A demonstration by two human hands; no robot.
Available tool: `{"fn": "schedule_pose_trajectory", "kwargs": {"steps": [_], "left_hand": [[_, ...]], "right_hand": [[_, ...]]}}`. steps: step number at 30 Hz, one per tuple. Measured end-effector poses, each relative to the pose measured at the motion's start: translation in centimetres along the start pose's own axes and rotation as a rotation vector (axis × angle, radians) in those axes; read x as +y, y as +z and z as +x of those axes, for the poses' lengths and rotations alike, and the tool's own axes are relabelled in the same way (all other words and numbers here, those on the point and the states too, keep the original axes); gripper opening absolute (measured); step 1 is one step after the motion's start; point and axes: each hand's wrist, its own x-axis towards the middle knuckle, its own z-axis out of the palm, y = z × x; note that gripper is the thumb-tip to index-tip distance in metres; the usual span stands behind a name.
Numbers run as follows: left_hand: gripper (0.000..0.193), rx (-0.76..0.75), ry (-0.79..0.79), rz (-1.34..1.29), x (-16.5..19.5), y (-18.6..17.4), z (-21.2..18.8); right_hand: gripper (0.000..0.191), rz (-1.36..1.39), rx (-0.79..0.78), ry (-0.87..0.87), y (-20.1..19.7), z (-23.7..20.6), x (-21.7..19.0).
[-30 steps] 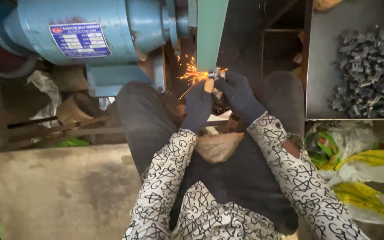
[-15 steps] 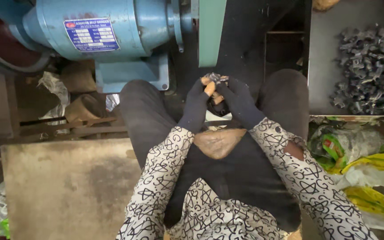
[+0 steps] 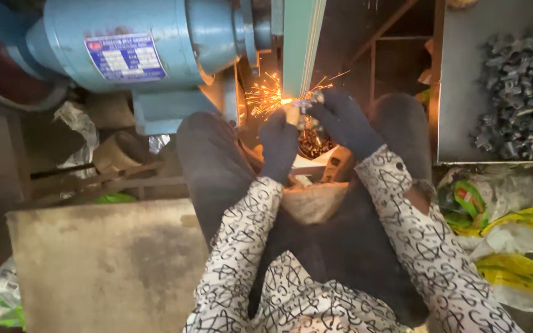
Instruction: The person sits on the floor at a belt grinder and grinds small metal parts against the moving belt, producing sparks, then places finished parts into a metal tray filled with similar parts. They repeat this grind-and-place cycle throughout the episode, holding each part by hand.
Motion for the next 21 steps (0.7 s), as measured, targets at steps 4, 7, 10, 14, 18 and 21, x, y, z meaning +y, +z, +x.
{"fn": "schedule_pose_trajectory", "kwargs": {"steps": [4, 7, 10, 14, 18, 21], "left_hand": [[0.025, 0.018, -0.085, -0.041, 0.5, 0.7, -0.3], [0.023, -0.015, 0.256, 0.433, 1.4, 0.3, -0.4], [0.025, -0.105, 0.297, 0.395, 2.2, -0.5, -1.0], [0.031, -0.282, 0.104, -0.192, 2.7, -1.4, -2.0], [0.028, -0.153, 0.052, -0.058, 3.0, -2.1, -2.5], [0.030, -0.118, 0.140, 0.043, 3.1, -2.6, -2.7]], "right_hand": [[0.020, 0.060, 0.051, -0.222, -0.4, -1.1, 0.2], [0.018, 0.210, 0.043, -0.033, -0.5, -1.9, -0.8], [0.023, -0.147, 0.248, -0.330, -0.5, -3.5, -2.3], [0.029, -0.361, 0.214, -0.419, -0.7, -5.5, -3.7], [0.041, -0.144, 0.088, -0.460, -0.3, -6.0, -4.5], [0.029, 0.147, -0.108, -0.033, 0.3, -5.9, -4.5]]}}
